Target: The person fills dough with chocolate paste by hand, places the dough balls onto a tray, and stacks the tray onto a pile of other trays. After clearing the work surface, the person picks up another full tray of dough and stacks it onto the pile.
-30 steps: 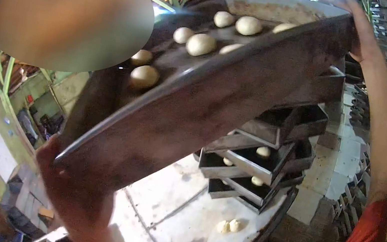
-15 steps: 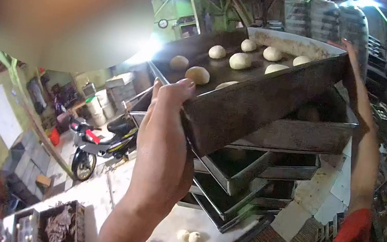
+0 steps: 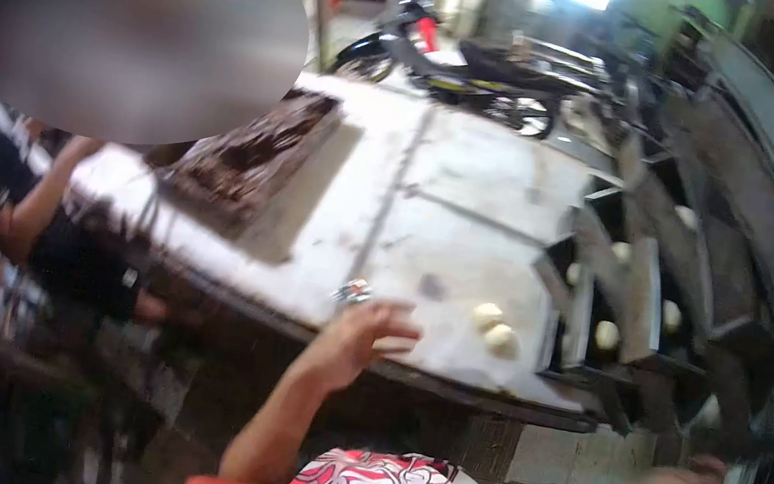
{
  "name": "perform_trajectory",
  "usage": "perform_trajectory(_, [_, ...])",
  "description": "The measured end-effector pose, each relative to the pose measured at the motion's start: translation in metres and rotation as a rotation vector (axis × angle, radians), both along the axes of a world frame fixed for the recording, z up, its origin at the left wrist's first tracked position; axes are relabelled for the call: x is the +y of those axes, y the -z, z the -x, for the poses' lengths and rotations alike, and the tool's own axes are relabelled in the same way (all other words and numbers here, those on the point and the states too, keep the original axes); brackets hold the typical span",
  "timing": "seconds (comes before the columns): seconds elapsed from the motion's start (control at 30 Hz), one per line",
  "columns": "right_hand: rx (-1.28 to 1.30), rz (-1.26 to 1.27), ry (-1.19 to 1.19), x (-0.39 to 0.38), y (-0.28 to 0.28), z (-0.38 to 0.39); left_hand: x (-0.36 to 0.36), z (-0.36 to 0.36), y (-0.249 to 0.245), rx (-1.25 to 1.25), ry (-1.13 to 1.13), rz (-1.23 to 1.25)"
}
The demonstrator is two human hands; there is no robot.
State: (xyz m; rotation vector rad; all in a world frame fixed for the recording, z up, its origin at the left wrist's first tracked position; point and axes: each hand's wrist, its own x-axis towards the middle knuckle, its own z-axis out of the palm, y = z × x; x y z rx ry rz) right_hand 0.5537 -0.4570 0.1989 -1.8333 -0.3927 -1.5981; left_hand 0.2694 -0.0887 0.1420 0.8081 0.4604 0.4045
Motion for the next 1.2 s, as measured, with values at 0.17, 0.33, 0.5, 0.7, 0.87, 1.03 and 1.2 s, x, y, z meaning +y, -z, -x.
perform_trajectory(0.17, [1.316, 0.094, -1.355, 0.244, 0.151, 0.116, -0.094, 0.196, 0.154, 0.638, -0.441, 0.350])
perform_trajectory(0.33, [1.184, 0.689, -1.022, 0.382, 0.200, 0.168, -0.094, 0.297, 0.188, 0.721, -0.737, 0.141])
perform_trajectory(0.5, [1.118, 0.865, -0.848, 0.423, 0.216, 0.183, -0.065, 0.281, 0.151, 0.627, -0.789, -0.058])
perform_trajectory(0.7, [1.353, 0.712, -1.176, 0.416, 0.210, 0.186, -0.010, 0.203, 0.134, 0.467, -0.512, -0.273])
perform_trajectory(0.87, [1.511, 0.572, -1.610, 0.397, 0.199, 0.187, 0.044, 0.122, 0.123, 0.470, -0.490, -0.613])
perform_trajectory(1.03, [1.611, 0.323, -2.001, 0.403, 0.111, 0.212, 0.069, 0.116, 0.085, 0.246, -0.481, -0.705])
perform_trajectory(1.2, [0.575, 0.666, -2.462, 0.440, 0.003, 0.215, 0.063, 0.140, -0.042, 0.304, -0.852, -1.305])
